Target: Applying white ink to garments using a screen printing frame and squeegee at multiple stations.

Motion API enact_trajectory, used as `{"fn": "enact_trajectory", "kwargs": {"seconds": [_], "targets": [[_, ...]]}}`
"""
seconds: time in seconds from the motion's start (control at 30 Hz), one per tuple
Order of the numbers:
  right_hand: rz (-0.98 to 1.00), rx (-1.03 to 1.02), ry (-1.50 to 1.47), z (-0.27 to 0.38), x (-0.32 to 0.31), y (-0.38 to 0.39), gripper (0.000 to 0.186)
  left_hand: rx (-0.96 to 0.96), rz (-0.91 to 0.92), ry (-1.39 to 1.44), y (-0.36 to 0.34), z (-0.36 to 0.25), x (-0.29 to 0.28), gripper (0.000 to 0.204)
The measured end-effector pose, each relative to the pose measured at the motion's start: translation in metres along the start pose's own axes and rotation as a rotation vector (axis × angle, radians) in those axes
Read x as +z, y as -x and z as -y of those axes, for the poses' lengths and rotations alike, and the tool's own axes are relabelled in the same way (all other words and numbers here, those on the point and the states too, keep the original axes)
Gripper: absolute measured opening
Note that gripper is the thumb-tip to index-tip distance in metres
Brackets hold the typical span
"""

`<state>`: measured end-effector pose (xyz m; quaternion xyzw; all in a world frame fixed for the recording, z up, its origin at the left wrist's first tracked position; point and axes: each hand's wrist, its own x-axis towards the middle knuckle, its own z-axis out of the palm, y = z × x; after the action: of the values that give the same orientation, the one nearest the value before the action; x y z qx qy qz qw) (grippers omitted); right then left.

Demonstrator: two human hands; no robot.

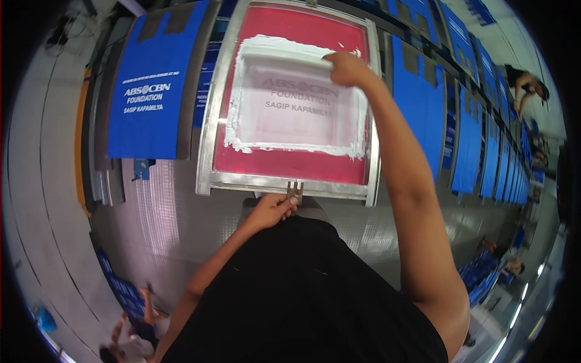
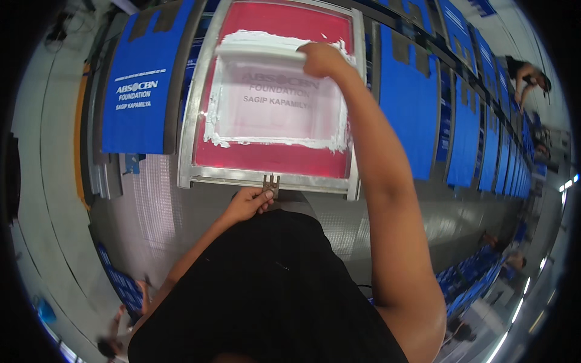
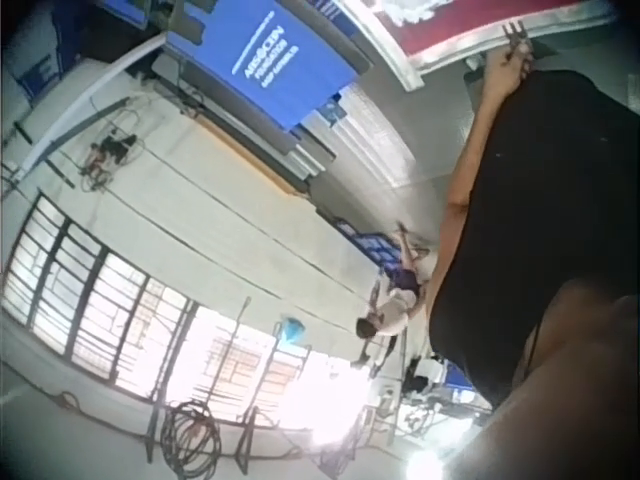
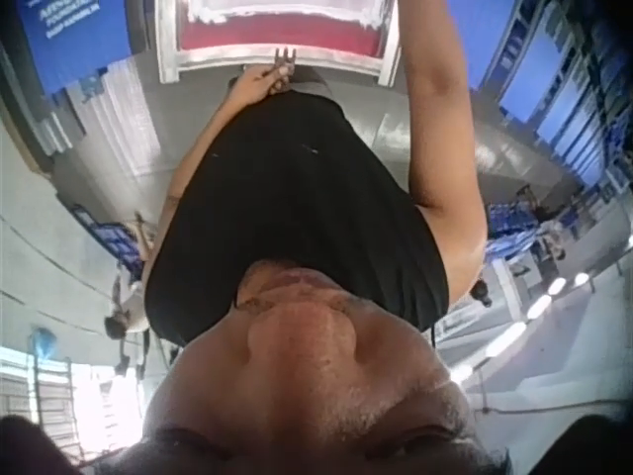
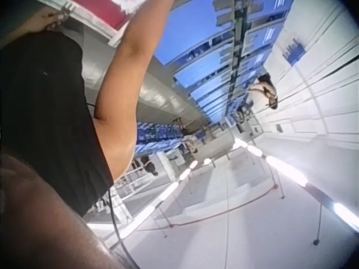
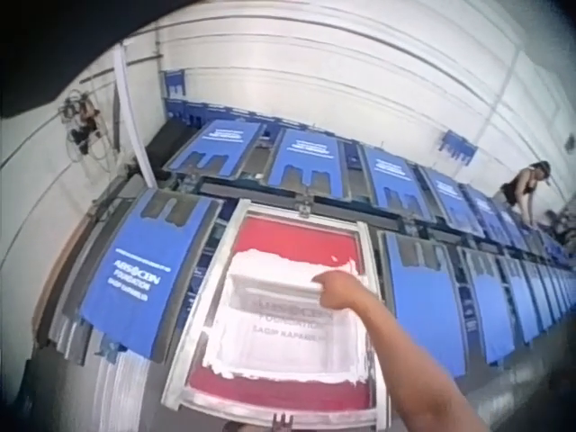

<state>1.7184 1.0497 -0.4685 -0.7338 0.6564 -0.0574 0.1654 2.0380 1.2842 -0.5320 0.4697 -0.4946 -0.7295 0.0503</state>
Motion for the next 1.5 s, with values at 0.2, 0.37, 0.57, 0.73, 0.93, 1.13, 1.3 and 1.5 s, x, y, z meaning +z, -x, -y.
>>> {"fn": "enact_trajectory", "kwargs": {"seconds": [0.2,0.37,0.57,0.73,0.93,1.13,1.3,1.5], "targets": [[-0.201,-0.095,-0.111,0.088,0.063,0.185,0.036,-0.036,-0.051,0.075,-0.001,-0.003,0.004,0.035],[-0.213,-0.067,-0.153,0.087,0.083,0.201,0.035,-0.129,-0.214,-0.176,-0.022,0.027,0.002,0.039],[-0.193,0.015,-0.108,0.024,0.066,0.202,0.033,-0.135,-0.339,-0.203,-0.029,0.054,0.002,0.046],[-0.332,0.037,-0.773,-0.059,0.117,0.191,0.036,0.007,-0.460,-0.910,-0.004,-0.018,-0.002,0.055],[-0.159,0.190,-1.185,-0.057,0.102,0.153,0.036,0.358,-1.382,-0.900,-0.010,-0.076,-0.138,0.046],[-0.183,0.311,-1.425,-0.063,0.095,0.148,0.033,0.398,-1.073,-0.428,-0.026,-0.073,-0.172,0.044],[-0.223,0.395,-1.275,-0.063,0.100,0.154,0.039,0.352,-0.952,-0.179,-0.021,-0.060,-0.164,0.044],[-0.273,0.528,-1.218,-0.063,0.128,0.165,0.038,0.405,-0.733,-0.198,-0.111,-0.012,-0.188,0.044]]}}
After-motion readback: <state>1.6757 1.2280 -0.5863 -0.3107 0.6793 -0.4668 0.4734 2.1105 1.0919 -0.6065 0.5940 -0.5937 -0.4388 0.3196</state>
